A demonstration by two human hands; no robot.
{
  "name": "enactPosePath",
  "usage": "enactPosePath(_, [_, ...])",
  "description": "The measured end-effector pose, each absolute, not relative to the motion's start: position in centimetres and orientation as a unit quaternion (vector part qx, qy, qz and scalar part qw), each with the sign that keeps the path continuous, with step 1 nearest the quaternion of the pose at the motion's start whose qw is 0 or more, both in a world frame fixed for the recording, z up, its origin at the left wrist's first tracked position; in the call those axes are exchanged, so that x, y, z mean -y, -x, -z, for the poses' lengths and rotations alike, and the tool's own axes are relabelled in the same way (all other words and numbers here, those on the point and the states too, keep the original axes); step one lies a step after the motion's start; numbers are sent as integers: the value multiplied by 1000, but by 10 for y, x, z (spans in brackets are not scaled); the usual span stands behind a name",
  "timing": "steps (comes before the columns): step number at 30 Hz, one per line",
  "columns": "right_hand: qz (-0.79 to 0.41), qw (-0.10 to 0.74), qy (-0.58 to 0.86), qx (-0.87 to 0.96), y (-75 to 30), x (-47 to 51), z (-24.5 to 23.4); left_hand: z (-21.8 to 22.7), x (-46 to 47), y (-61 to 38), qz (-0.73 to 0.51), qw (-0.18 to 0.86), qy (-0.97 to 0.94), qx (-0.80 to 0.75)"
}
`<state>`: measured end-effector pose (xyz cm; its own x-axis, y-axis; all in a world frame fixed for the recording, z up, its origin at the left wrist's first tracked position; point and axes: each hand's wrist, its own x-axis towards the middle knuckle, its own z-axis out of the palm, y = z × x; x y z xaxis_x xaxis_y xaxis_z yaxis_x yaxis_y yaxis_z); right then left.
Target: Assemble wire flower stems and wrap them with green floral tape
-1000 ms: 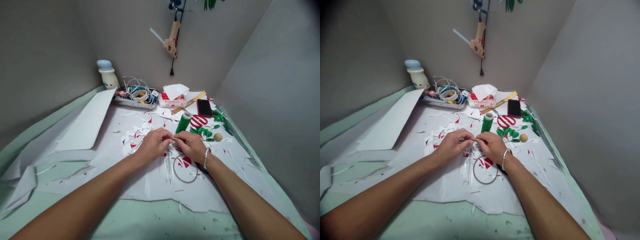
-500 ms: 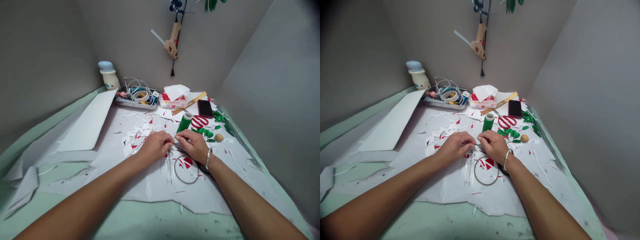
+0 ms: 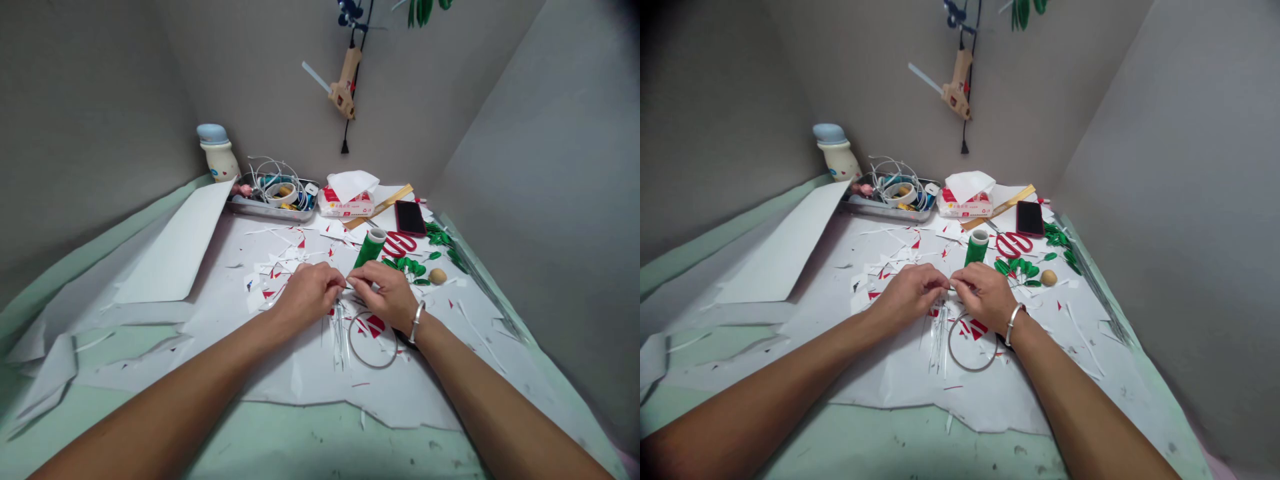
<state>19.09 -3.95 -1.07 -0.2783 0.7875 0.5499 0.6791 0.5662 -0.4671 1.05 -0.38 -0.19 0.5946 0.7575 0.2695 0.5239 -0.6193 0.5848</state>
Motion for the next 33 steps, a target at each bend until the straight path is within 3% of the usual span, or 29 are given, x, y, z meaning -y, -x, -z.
enactPosePath(8, [-118, 374, 474, 788, -196, 33, 20, -4, 3, -11, -314, 313, -816, -370])
enactPosePath(12, [-96, 331, 449, 824, -191, 39, 18, -2, 2, -10, -318, 270, -813, -407])
enactPosePath(17, [-67, 373, 453, 807, -189, 42, 11, 3, 2, -9, -260, 219, -861, -379])
enactPosePath(26, [-139, 387, 482, 774, -196, 33, 20, -4, 4, -11, -324, 331, -807, -367])
enactPosePath(33, [-86, 353, 440, 821, -187, 43, 13, 0, 1, -9, -315, 236, -824, -407])
